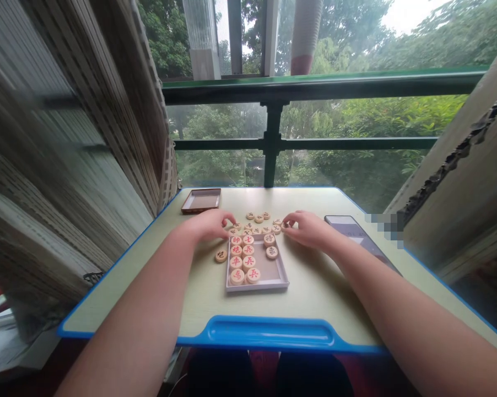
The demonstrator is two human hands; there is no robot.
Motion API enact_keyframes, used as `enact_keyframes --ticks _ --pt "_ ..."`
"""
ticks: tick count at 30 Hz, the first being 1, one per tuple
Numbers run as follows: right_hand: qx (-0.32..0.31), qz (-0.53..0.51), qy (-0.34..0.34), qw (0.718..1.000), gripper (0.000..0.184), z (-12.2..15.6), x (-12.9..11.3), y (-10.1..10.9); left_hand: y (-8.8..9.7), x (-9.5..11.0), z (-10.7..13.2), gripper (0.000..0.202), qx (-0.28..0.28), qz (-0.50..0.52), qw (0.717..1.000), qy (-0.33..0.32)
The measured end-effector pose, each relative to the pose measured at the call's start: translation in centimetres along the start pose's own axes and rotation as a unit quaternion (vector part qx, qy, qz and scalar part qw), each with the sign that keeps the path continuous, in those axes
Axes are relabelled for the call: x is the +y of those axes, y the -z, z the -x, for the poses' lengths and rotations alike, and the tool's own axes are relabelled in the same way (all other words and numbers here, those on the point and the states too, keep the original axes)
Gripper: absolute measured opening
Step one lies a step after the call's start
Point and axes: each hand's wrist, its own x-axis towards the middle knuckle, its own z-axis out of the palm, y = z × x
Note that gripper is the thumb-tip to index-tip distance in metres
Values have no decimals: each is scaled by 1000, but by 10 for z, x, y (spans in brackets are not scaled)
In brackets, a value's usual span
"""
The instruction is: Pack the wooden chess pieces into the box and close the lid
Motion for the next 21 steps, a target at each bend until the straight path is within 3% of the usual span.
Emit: enact_keyframes --ticks 6,15,21 --pt "11 -3 16 1000 25 -1 1 -4 -6 -1 -10 39 47 5 999 -11" --pt "24 -16 -20 999 26 -1 -2 -2 -15 1 -19 26 104 48 993 -41" --pt "30 -14 9 999 20 0 -4 -2 -16 3 -22 37 137 91 986 -30"
